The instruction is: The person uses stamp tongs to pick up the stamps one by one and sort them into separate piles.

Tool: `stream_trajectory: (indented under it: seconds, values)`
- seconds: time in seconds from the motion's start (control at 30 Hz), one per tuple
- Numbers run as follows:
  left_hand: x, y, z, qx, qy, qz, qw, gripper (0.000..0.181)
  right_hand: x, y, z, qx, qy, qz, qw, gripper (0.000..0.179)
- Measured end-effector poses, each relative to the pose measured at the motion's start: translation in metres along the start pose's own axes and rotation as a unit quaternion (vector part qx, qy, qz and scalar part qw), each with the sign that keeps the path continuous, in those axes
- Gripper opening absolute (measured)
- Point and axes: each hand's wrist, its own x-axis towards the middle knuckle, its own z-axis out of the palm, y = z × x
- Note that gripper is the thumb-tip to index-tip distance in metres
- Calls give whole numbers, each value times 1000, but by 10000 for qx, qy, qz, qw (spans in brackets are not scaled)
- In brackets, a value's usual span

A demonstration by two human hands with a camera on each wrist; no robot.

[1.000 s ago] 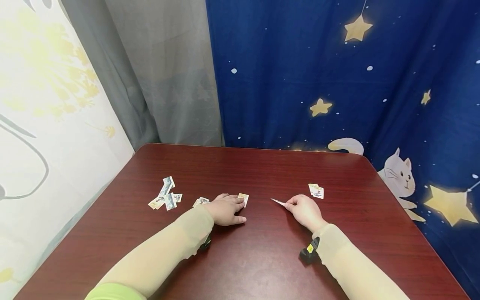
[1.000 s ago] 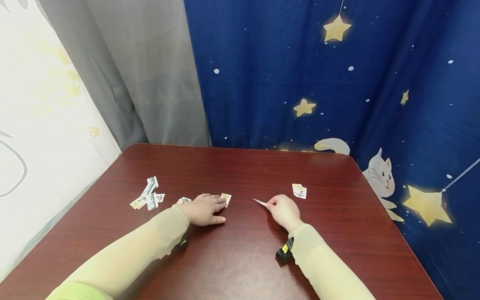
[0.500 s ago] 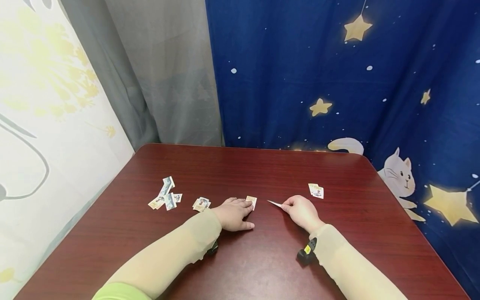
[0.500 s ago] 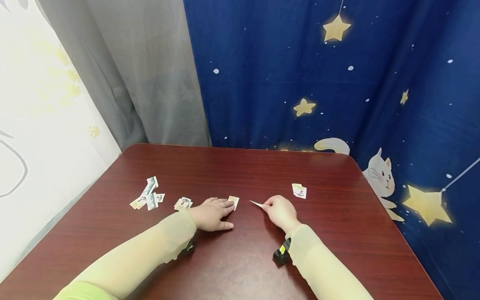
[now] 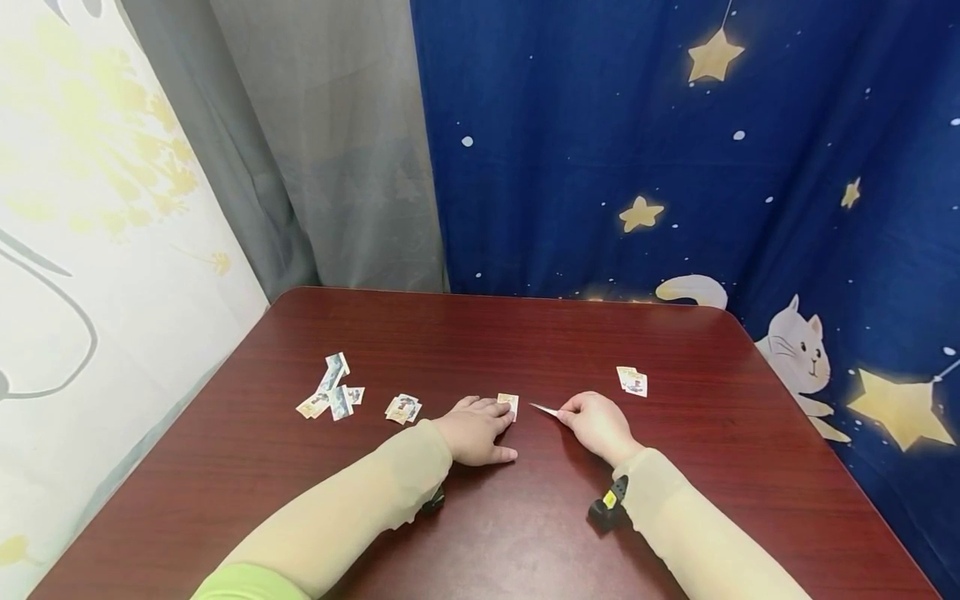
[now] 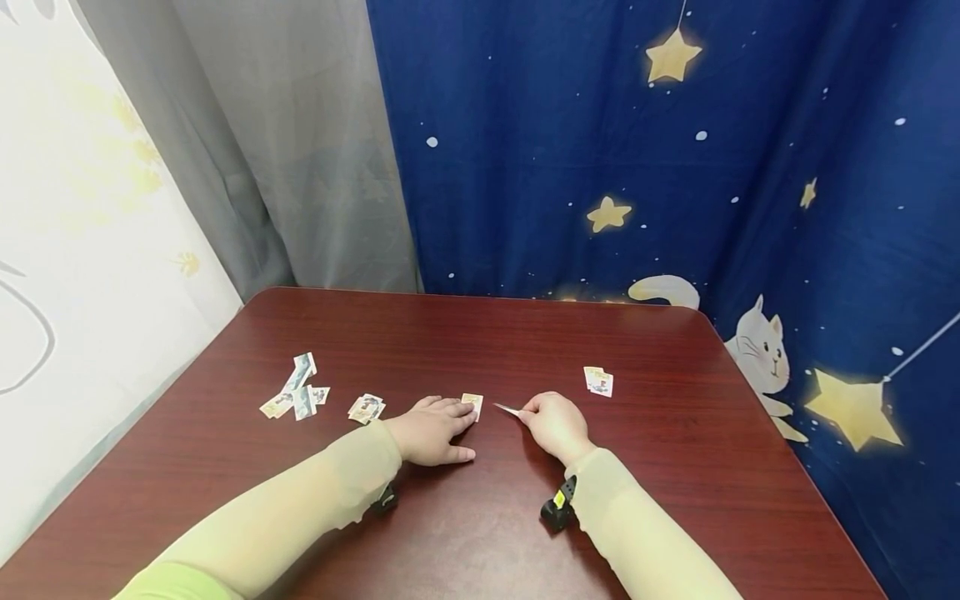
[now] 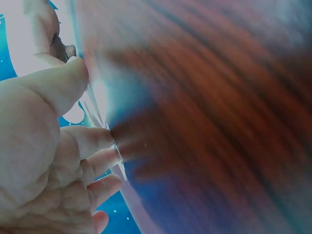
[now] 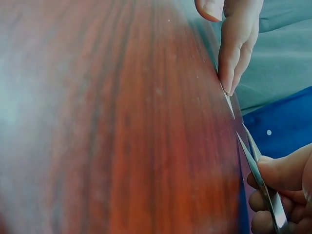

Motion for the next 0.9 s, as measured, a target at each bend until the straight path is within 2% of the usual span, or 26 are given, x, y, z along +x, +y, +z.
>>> stream_trajectory:
  seconds: [0.4,0.9]
  values:
    - [4,7,3,83,96,25,9999,71,0,-4,2,-20,19,-79,10000,10]
    - [6,17,0,94,133,-65,9998,72,0,-13,7,-21,-159,140,9998,11]
